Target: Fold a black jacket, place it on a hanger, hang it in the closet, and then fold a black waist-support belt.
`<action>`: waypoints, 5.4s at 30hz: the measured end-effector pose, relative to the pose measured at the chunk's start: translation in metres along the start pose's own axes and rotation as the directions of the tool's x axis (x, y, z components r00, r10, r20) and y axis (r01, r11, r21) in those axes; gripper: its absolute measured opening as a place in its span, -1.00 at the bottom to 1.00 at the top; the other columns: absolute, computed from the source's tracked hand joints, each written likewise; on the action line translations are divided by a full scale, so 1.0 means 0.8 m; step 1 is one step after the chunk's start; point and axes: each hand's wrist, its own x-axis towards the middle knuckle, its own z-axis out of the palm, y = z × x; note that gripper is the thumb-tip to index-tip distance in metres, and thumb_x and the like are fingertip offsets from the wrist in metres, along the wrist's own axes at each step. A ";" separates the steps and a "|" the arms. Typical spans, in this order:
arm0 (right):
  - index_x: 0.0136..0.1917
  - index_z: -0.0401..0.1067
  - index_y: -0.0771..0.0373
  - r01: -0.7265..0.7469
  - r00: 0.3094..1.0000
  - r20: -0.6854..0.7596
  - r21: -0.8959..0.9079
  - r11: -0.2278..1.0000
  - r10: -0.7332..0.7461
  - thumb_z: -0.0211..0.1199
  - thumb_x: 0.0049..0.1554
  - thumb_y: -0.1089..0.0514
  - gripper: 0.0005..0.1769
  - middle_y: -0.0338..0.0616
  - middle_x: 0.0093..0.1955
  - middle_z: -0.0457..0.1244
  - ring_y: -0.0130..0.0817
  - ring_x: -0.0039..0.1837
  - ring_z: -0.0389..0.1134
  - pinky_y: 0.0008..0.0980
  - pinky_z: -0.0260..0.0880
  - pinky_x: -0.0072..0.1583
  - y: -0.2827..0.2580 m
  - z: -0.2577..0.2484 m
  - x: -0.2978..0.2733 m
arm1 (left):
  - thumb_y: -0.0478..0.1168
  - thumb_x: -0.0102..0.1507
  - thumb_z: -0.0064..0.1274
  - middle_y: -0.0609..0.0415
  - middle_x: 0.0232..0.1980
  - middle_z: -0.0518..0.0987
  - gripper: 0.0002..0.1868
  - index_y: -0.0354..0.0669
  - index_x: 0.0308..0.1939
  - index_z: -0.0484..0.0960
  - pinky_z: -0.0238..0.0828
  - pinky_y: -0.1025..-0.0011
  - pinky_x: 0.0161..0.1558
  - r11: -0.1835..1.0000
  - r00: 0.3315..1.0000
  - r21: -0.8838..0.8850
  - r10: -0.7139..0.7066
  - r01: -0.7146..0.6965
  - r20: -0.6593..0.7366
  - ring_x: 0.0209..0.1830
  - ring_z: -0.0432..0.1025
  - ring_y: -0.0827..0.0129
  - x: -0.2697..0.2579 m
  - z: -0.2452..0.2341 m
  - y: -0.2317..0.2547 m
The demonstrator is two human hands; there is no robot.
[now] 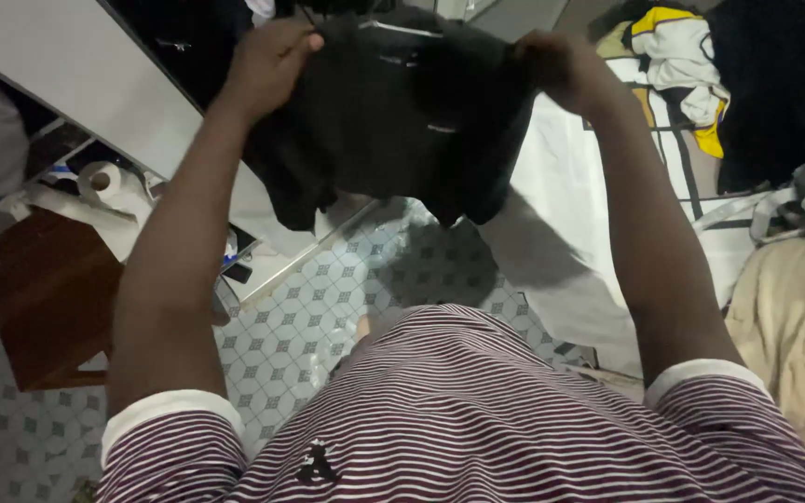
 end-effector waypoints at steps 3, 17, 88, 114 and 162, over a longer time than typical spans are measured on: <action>0.19 0.49 0.35 -0.349 0.937 0.116 0.369 0.861 0.330 0.13 0.33 0.07 -0.67 -0.18 -0.01 0.39 -0.45 0.00 0.40 -0.46 0.47 0.12 0.041 0.014 0.017 | 0.01 0.55 0.00 -0.07 -0.06 0.59 -0.66 -0.21 0.10 0.63 0.40 0.08 -0.03 0.997 0.997 -0.035 -0.069 0.070 0.034 -0.05 0.50 0.03 -0.007 0.011 0.008; 0.10 0.47 0.26 0.311 0.895 0.079 -0.815 0.489 -0.439 0.27 0.18 0.23 -0.80 0.15 0.00 0.35 0.26 0.11 0.36 0.04 0.37 0.08 -0.005 -0.018 -0.030 | -0.02 0.41 0.11 -0.21 -0.02 0.61 -0.67 -0.19 0.06 0.56 0.40 -0.02 -0.07 0.968 0.973 0.133 -0.222 0.212 0.069 -0.02 0.49 -0.17 -0.092 0.036 -0.069; 0.28 0.38 0.39 0.267 0.957 -0.020 -0.324 0.908 -0.289 -0.08 0.41 0.11 -0.64 0.19 0.27 0.28 0.07 0.31 0.32 -0.17 0.32 0.33 0.188 0.488 0.269 | 0.25 0.46 -0.37 -0.38 0.49 0.29 -0.21 -0.39 0.47 0.30 0.04 0.11 0.49 0.557 0.453 -0.494 -0.831 0.668 -0.323 0.53 0.15 -0.16 -0.125 0.180 -0.246; 0.68 -0.17 0.23 -0.371 0.771 0.537 -0.059 0.927 0.343 -0.14 0.36 -0.03 -0.28 0.03 0.66 -0.09 -0.11 0.62 -0.02 -0.19 0.00 0.52 0.299 0.629 0.382 | 0.38 0.28 -0.07 -0.15 0.47 0.34 -0.10 -0.17 0.48 0.31 0.05 0.23 0.45 -0.054 -0.061 -0.851 -0.998 0.522 0.025 0.48 0.21 0.08 -0.154 0.158 -0.286; 0.14 0.44 0.26 -0.256 0.940 0.242 0.028 0.966 0.242 0.23 0.19 0.05 -0.68 -0.03 -0.18 0.36 -0.23 -0.23 0.36 -0.26 0.39 -0.18 0.184 0.493 0.481 | -0.25 0.28 0.05 -0.19 0.33 0.52 -0.21 0.07 0.60 0.15 0.41 0.22 0.19 0.376 0.294 -0.501 -0.926 0.780 -0.237 0.24 0.47 -0.03 -0.074 0.219 -0.300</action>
